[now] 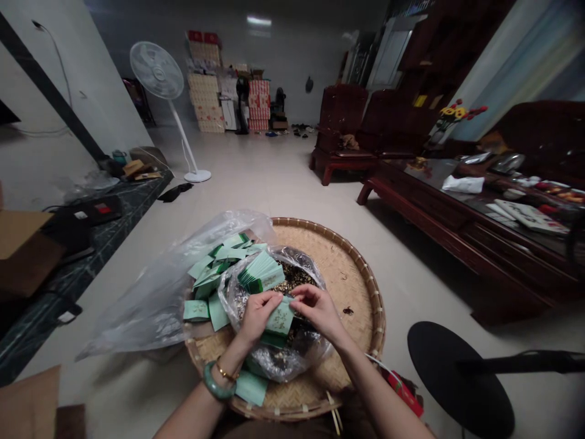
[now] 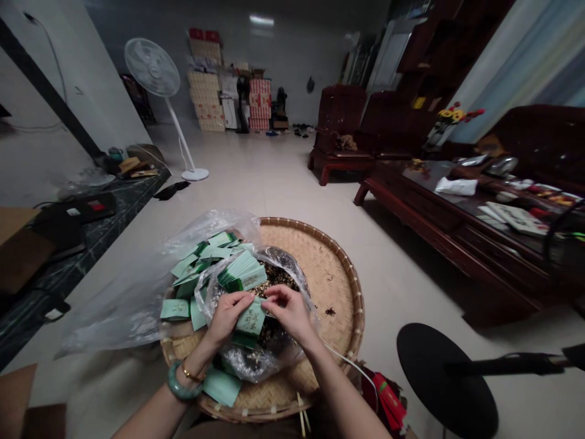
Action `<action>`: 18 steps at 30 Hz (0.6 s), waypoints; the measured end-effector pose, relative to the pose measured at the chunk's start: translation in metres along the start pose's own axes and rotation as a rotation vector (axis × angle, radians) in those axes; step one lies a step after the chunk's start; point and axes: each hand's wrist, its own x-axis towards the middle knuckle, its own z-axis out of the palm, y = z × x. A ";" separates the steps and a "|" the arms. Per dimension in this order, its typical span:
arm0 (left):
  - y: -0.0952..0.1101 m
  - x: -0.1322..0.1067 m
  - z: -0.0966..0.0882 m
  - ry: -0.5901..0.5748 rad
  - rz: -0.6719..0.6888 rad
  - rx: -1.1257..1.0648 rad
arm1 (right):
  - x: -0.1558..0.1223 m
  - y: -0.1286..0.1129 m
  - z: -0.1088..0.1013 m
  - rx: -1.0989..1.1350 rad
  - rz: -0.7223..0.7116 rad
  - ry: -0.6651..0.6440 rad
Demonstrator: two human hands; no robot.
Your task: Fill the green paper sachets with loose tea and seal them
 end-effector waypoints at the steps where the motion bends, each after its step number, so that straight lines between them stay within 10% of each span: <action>1: -0.002 -0.001 0.001 -0.008 -0.014 -0.019 | -0.001 0.001 0.001 0.065 0.015 0.003; 6: -0.005 0.006 -0.009 0.000 -0.048 -0.149 | -0.004 0.004 0.001 0.189 0.037 0.047; 13: 0.003 0.038 -0.058 0.751 0.108 -0.716 | -0.002 0.022 -0.011 0.169 0.073 0.132; 18: -0.018 0.039 -0.054 0.686 0.127 -0.238 | -0.013 0.037 -0.018 -0.456 -0.129 0.083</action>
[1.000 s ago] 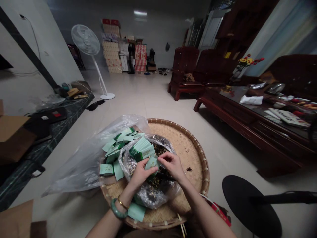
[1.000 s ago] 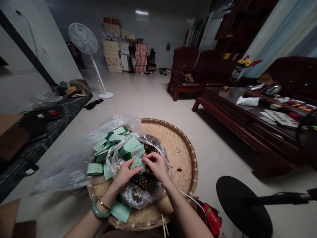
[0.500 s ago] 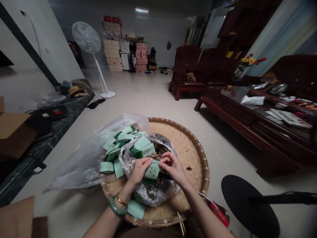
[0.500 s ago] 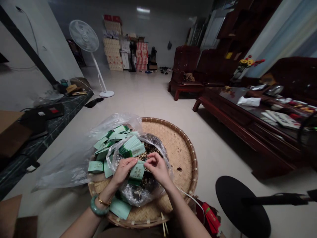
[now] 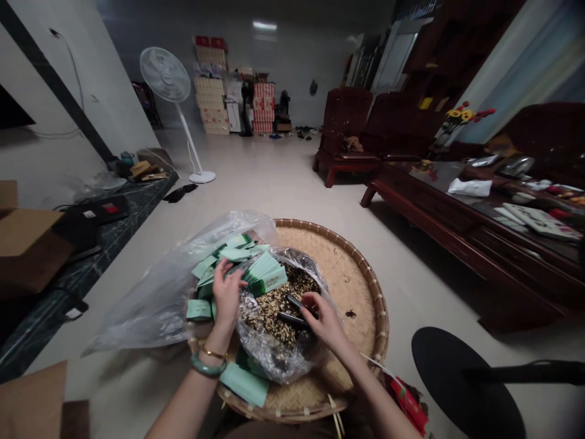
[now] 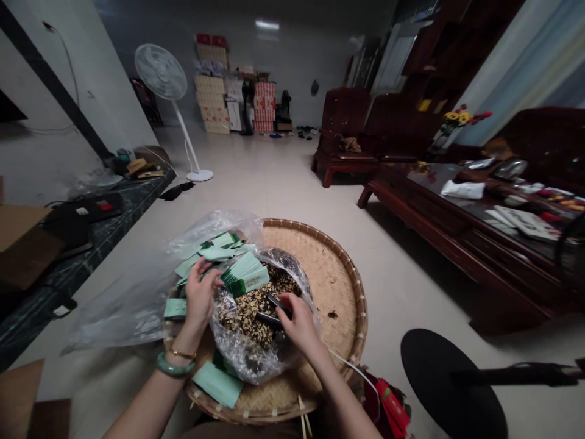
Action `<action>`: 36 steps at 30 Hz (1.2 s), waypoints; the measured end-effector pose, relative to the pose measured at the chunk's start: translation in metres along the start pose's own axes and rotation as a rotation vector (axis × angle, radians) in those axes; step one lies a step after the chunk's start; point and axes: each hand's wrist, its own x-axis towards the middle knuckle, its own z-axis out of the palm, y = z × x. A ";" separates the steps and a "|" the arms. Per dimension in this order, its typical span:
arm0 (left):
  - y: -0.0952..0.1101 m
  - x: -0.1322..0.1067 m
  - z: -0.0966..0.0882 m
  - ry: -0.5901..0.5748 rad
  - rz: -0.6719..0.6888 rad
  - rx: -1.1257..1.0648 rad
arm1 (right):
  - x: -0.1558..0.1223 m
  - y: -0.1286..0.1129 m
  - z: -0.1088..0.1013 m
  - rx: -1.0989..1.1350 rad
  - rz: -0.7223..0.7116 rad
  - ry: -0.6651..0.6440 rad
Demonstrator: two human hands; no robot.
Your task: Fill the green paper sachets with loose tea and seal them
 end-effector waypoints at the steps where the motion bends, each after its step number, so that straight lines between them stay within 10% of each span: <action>1: -0.005 -0.004 0.000 -0.126 0.066 0.185 | -0.004 0.001 -0.001 -0.136 -0.051 -0.038; 7: -0.014 -0.012 0.002 -0.496 0.587 1.021 | -0.022 0.015 -0.006 -0.599 -0.091 -0.132; 14: -0.011 -0.014 0.003 -0.564 0.636 1.440 | -0.020 0.033 -0.010 -0.490 -0.111 0.008; 27: -0.013 0.003 -0.004 -0.497 0.499 0.849 | -0.018 0.014 0.010 -0.297 -0.094 -0.161; 36: 0.009 -0.028 0.007 -0.689 0.494 0.749 | 0.025 -0.045 -0.008 -0.369 -0.468 0.250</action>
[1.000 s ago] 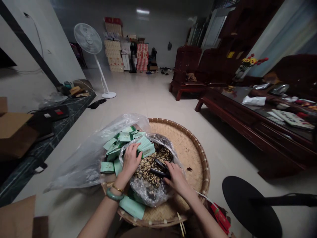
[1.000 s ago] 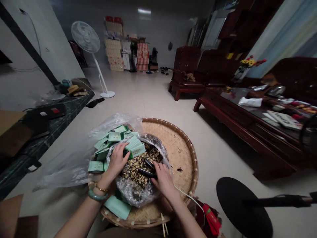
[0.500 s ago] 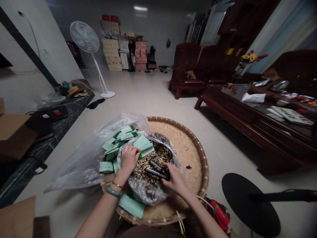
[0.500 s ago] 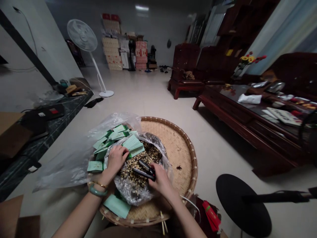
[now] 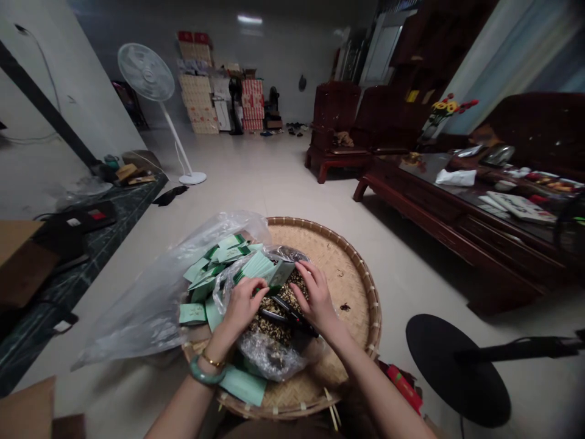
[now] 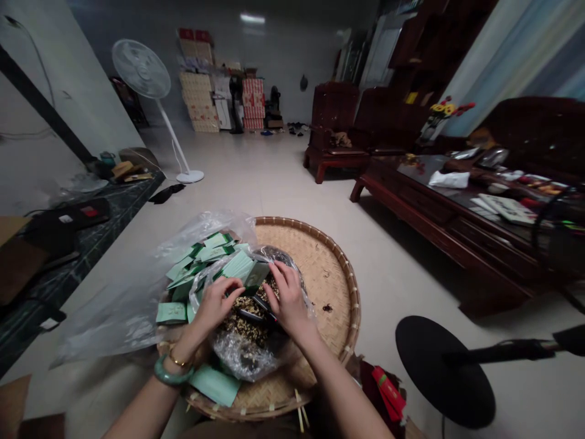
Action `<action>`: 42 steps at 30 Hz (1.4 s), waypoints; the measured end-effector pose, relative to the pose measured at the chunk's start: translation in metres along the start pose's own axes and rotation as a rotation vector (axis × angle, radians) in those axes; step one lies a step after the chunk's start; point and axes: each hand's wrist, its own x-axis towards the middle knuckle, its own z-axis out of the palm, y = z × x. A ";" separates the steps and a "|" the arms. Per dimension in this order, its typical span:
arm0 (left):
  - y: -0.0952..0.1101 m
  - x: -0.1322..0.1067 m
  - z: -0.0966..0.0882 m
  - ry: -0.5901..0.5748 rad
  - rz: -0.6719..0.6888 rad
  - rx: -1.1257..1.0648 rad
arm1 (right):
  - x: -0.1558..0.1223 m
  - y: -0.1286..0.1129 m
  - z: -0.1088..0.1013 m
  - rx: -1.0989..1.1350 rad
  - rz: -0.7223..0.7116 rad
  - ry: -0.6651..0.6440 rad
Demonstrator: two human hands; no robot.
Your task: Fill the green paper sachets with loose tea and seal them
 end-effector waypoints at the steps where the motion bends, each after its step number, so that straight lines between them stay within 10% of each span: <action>1: 0.004 -0.001 0.000 -0.005 0.017 -0.006 | 0.006 -0.001 0.000 -0.015 -0.017 0.001; 14: 0.014 -0.005 0.003 -0.066 0.053 -0.024 | 0.009 0.006 -0.004 0.077 0.006 -0.017; 22: 0.009 -0.001 0.000 -0.033 0.099 -0.102 | 0.010 0.013 -0.005 0.072 0.296 -0.204; 29: 0.007 -0.003 0.004 -0.097 0.011 -0.131 | 0.008 0.006 -0.010 0.191 0.124 -0.186; 42: 0.002 -0.004 0.007 -0.130 0.031 -0.169 | 0.004 0.020 0.005 0.810 0.588 -0.564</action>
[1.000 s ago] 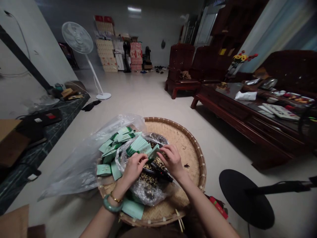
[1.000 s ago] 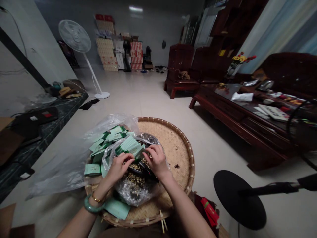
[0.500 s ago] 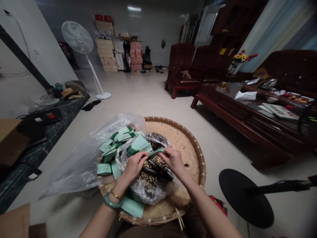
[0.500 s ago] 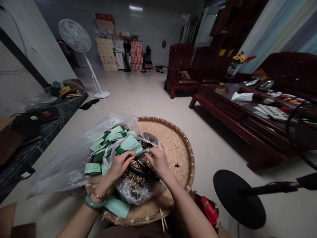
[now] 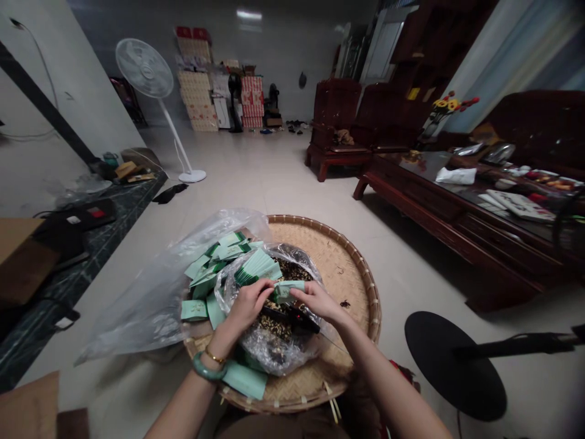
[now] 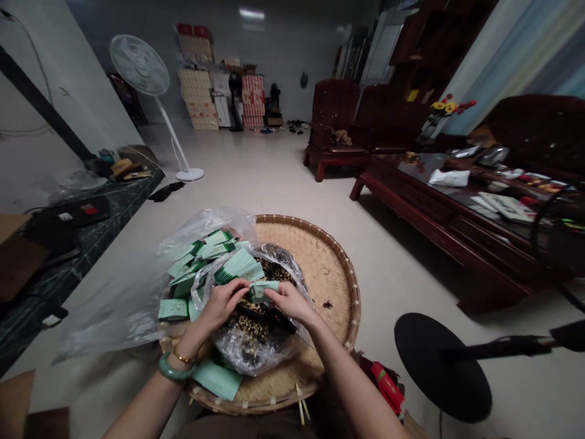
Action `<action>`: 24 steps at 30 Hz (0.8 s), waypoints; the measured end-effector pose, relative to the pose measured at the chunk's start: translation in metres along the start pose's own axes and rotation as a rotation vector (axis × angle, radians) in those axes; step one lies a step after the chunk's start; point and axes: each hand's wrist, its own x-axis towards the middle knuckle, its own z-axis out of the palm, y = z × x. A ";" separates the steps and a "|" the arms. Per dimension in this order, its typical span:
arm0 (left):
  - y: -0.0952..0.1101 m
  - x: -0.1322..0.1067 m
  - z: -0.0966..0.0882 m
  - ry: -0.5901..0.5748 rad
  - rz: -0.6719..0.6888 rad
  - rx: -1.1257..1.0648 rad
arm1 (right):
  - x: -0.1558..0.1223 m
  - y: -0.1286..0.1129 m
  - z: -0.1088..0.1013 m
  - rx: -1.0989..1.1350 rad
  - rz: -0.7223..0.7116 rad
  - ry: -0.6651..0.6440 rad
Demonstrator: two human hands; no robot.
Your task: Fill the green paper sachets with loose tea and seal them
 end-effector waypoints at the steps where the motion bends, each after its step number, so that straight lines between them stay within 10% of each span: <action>1: -0.001 0.000 0.000 0.012 -0.006 0.001 | 0.000 0.001 0.001 0.039 -0.005 0.009; 12: -0.002 -0.002 -0.005 0.007 -0.033 0.078 | -0.006 0.008 0.007 0.380 0.116 -0.046; 24: 0.013 -0.011 0.017 -0.048 0.234 0.468 | 0.003 0.015 0.017 0.296 0.083 -0.035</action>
